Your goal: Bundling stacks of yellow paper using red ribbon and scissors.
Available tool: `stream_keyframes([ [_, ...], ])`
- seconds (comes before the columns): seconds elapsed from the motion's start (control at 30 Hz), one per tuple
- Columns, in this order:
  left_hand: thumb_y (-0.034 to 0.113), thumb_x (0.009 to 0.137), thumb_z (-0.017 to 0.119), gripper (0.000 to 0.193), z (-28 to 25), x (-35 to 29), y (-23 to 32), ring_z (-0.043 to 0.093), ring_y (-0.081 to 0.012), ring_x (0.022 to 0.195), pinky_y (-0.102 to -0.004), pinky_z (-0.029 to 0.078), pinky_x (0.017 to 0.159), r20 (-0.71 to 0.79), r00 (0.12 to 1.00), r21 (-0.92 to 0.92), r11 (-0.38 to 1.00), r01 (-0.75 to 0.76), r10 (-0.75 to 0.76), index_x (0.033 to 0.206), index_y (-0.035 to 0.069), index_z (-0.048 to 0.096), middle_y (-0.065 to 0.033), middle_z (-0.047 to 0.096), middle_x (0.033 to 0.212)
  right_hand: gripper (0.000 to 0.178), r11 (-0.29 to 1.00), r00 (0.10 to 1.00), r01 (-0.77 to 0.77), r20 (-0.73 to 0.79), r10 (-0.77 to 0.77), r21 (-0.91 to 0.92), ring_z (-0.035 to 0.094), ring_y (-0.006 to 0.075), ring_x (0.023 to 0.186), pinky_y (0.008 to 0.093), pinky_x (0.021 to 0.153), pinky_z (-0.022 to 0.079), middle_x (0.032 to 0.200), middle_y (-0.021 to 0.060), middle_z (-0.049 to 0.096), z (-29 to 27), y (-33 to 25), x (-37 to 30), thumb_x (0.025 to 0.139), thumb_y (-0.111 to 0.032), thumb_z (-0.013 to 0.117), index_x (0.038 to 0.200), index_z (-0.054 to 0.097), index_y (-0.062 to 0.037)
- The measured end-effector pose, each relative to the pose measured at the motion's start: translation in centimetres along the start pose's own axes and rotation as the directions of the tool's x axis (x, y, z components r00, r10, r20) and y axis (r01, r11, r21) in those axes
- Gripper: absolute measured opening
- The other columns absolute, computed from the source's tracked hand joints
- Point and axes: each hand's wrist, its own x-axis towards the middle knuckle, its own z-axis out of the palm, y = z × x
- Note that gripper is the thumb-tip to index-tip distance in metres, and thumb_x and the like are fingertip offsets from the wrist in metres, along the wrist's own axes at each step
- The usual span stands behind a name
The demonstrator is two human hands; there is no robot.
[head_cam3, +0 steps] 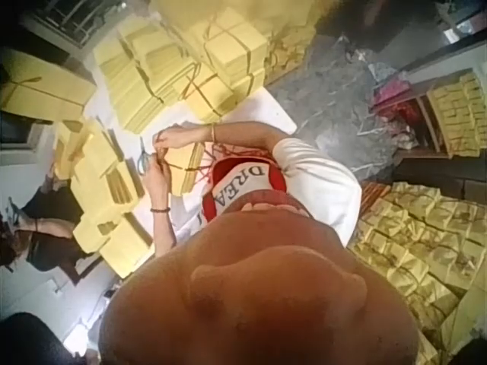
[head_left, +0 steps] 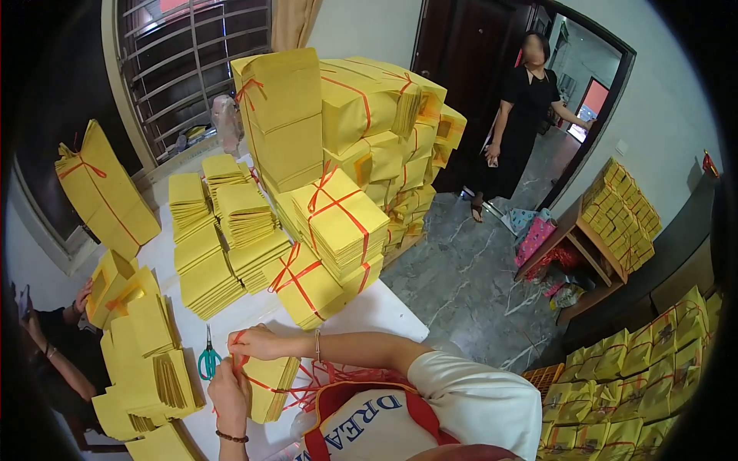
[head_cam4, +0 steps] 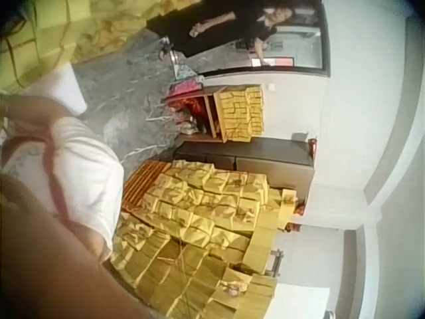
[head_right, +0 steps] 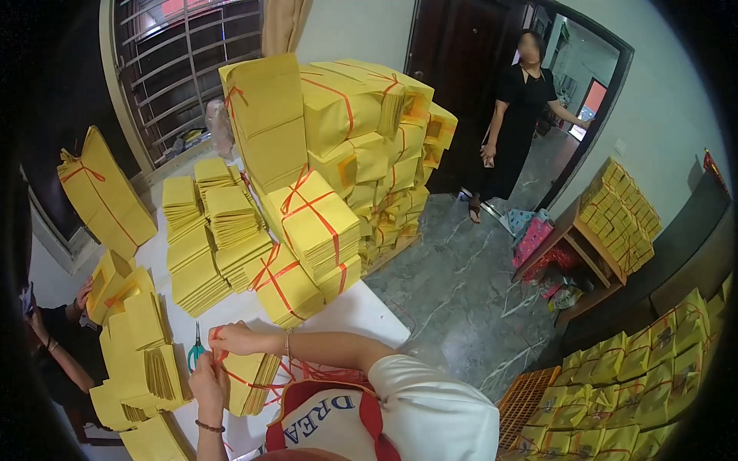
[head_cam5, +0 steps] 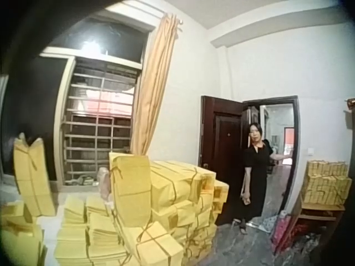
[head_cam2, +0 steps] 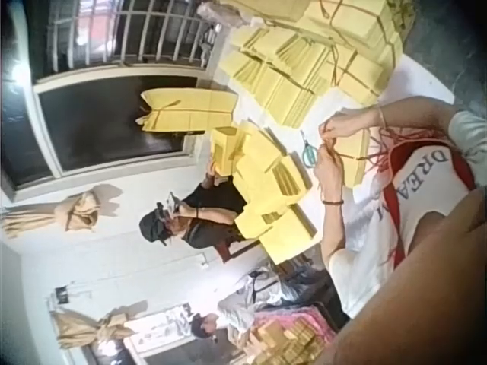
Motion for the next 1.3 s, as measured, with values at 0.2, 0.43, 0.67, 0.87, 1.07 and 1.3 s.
stream_keyframes([
  [0.2, 0.001, 0.07, 0.057, 0.019, 0.9, -0.4, -0.3, 0.053, -0.0273, 0.06, -0.037, 0.043, 0.053, -0.191, 0.952, 0.26, 0.947, -0.187, 0.241, 0.088, 0.003, 0.055, -0.0117, 0.05, 0.07, 0.026, 0.991, 0.989, -0.133, 0.068, 0.135, -0.034, 0.06, 0.0205, 0.077, 0.037, 0.076, 0.037, 0.076, 0.0054, 0.064, 0.1, -0.2, 0.8, 0.082, -0.033, 0.047, 0.093, 0.054, -0.011],
  [0.43, 0.009, 0.077, 0.06, 0.01, 0.8, 0.0, -3.7, 0.05, -0.0167, 0.052, -0.0273, 0.037, 0.046, 0.06, 0.996, -0.451, 0.889, 0.084, -0.063, 0.076, -0.001, 0.058, -0.0053, 0.054, 0.063, 0.033, 0.946, 0.963, 0.092, -0.269, -0.006, 0.31, 0.054, 0.024, 0.08, 0.0363, 0.077, 0.035, 0.084, 0.0072, 0.057, 1.1, -1.1, -1.8, 0.075, -0.03, 0.058, 0.098, 0.049, -0.0089],
  [0.67, 0.008, 0.081, 0.059, 0.01, -1.1, 1.8, -3.1, 0.052, -0.008, 0.055, -0.0189, 0.04, 0.048, 0.589, 0.795, -0.741, 0.297, 0.603, -0.144, 0.076, -0.001, 0.06, -0.0021, 0.057, 0.065, 0.026, 0.78, 0.811, 0.341, -0.255, -0.526, -0.524, 0.043, 0.0183, 0.084, 0.0362, 0.077, 0.027, 0.081, 0.0025, 0.046, 1.8, -1.6, -3.0, 0.07, -0.034, 0.063, 0.067, 0.05, -0.0114],
  [0.87, 0.008, 0.081, 0.059, 0.008, -1.2, 2.1, -3.1, 0.052, -0.008, 0.055, -0.0191, 0.042, 0.049, 0.605, 0.784, -0.762, 0.184, 0.62, -0.136, 0.078, 0.001, 0.06, -0.0031, 0.06, 0.069, 0.021, 0.83, 0.893, 0.319, -0.148, -0.425, -0.457, 0.041, 0.0177, 0.088, 0.0358, 0.077, 0.027, 0.083, 0.0013, 0.045, 0.9, -1.2, -2.9, 0.073, -0.029, 0.058, 0.061, 0.055, -0.0115],
  [1.07, 0.013, 0.082, 0.06, 0.011, -1.7, 0.2, -3.4, 0.046, -0.0046, 0.053, -0.0175, 0.035, 0.046, 0.538, 0.817, -0.743, 0.339, 0.576, -0.21, 0.078, 0.003, 0.06, 0.0015, 0.056, 0.066, 0.024, 0.831, 0.958, 0.267, 0.042, -0.284, -0.488, 0.045, 0.0206, 0.091, 0.038, 0.076, 0.032, 0.085, 0.0028, 0.051, -0.9, -4.4, -3.2, 0.076, -0.033, 0.052, 0.062, 0.06, -0.0159],
  [1.3, 0.028, 0.087, 0.052, 0.029, -1.5, 1.2, -1.9, 0.047, -0.0074, 0.061, -0.0233, 0.038, 0.053, 0.374, 0.887, -0.648, 0.608, 0.458, -0.27, 0.088, 0.001, 0.059, -0.0003, 0.054, 0.066, 0.032, 1.0, 0.998, 0.018, 0.057, -0.018, 0.006, 0.061, 0.0205, 0.078, 0.0338, 0.068, 0.048, 0.08, 0.0069, 0.064, -2.0, 0.2, -2.0, 0.078, -0.042, 0.054, 0.09, 0.064, -0.0134],
])
